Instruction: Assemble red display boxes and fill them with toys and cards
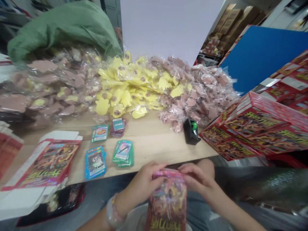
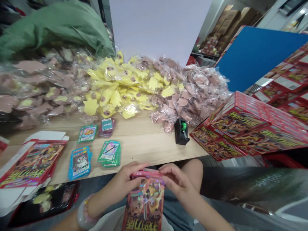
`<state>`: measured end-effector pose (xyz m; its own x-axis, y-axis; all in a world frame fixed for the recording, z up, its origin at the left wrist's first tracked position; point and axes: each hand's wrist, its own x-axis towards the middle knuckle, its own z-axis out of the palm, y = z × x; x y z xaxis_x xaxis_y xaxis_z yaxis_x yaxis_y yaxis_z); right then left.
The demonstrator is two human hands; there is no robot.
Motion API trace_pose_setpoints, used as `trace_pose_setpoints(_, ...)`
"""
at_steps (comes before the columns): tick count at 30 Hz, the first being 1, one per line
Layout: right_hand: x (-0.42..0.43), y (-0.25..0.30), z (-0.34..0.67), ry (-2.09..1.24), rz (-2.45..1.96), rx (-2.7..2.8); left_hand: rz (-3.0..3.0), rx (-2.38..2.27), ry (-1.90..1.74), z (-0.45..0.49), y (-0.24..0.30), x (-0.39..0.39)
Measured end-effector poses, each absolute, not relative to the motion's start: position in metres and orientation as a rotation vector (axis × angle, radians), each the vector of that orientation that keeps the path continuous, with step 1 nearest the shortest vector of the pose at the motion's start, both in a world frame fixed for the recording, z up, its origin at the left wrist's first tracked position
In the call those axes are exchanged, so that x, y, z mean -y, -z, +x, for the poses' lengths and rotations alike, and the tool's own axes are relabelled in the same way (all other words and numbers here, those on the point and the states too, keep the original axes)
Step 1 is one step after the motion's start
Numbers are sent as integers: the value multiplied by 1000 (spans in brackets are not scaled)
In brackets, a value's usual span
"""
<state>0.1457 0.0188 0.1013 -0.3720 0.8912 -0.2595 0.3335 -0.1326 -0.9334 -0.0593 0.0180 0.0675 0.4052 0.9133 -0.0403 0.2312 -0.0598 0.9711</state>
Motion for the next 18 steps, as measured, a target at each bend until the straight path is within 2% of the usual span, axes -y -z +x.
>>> trace_pose_setpoints(6, -1, -107, 163, -1488, -1350, 1640, 1741, -837, -505, -69, -91, -33)
trace_pose_setpoints(8, -20, -107, 181, -1357, -1454, 1587, 1856, -890, -591, -71, -104, -49)
trace_pose_setpoints(11, -82, -94, 214, -1015, -1851, 1208, 2079, -1131, -885, -65, -114, -86)
trace_pose_setpoints(12, -107, -87, 222, -993, -1938, 1109, 2153, -1165, -912, -59, -115, -99)
trace_pose_setpoints(15, -171, -69, 237, -1162, -2058, 933, 2289, -1144, -717, -41, -112, -128)
trace_pose_setpoints(18, -195, -60, 240, -1345, -2038, 804, 2288, -1172, -483, -30, -111, -144)
